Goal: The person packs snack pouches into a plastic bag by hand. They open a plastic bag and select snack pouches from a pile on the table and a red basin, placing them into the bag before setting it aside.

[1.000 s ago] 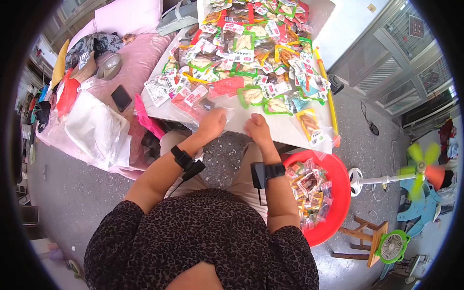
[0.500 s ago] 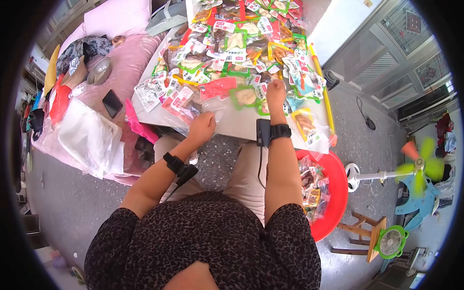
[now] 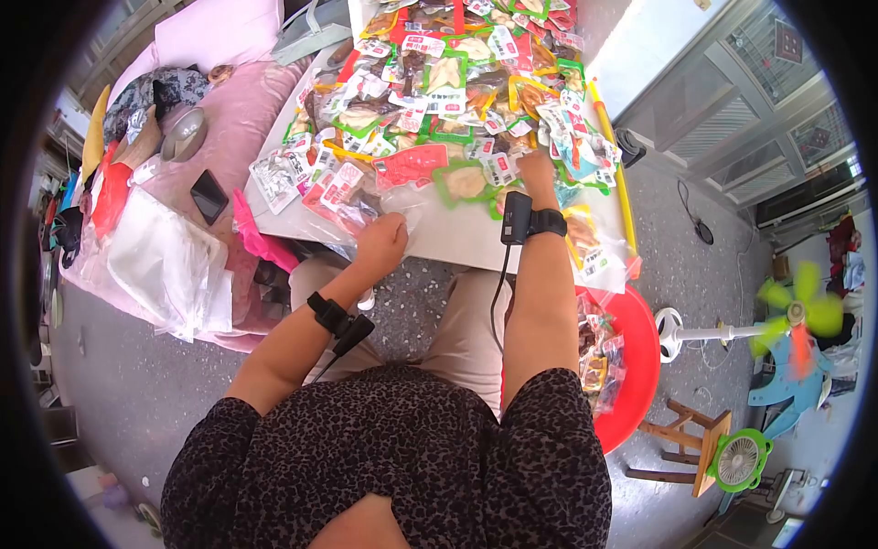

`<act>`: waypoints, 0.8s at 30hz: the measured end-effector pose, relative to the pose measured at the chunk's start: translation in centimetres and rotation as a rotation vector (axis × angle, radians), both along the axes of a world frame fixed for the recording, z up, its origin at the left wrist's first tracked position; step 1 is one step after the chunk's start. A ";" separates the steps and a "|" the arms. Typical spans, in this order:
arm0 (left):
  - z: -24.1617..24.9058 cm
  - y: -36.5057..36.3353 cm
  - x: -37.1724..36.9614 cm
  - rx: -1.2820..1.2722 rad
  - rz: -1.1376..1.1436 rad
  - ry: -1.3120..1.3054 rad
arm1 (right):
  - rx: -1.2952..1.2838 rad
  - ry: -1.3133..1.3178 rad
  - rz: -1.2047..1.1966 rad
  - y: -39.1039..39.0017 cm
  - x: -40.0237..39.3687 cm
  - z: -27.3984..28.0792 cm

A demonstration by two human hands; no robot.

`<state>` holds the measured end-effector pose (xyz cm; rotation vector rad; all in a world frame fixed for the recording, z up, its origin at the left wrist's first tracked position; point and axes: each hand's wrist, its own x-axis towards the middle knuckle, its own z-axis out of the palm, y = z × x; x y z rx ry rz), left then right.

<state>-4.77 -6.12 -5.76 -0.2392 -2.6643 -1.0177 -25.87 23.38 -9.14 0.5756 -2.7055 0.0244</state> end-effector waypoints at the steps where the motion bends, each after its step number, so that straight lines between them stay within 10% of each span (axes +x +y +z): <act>1: 0.0 0.0 0.0 0.002 0.002 0.003 | -0.212 0.053 -0.035 0.4 -0.3 -1.0; 5: -0.1 0.1 0.0 -0.001 -0.001 0.014 | -1.228 -0.062 -0.252 0.0 1.0 1.4; 14: -0.5 0.1 -0.2 0.005 -0.011 0.048 | -1.540 0.016 -0.109 1.1 7.5 8.2; 17: -0.9 0.0 -0.2 0.000 -0.011 0.046 | -1.977 -0.175 0.054 -1.0 11.3 11.9; 24: -0.6 0.2 -0.1 -0.018 -0.035 0.072 | -2.117 -0.528 -0.013 -4.6 16.7 9.5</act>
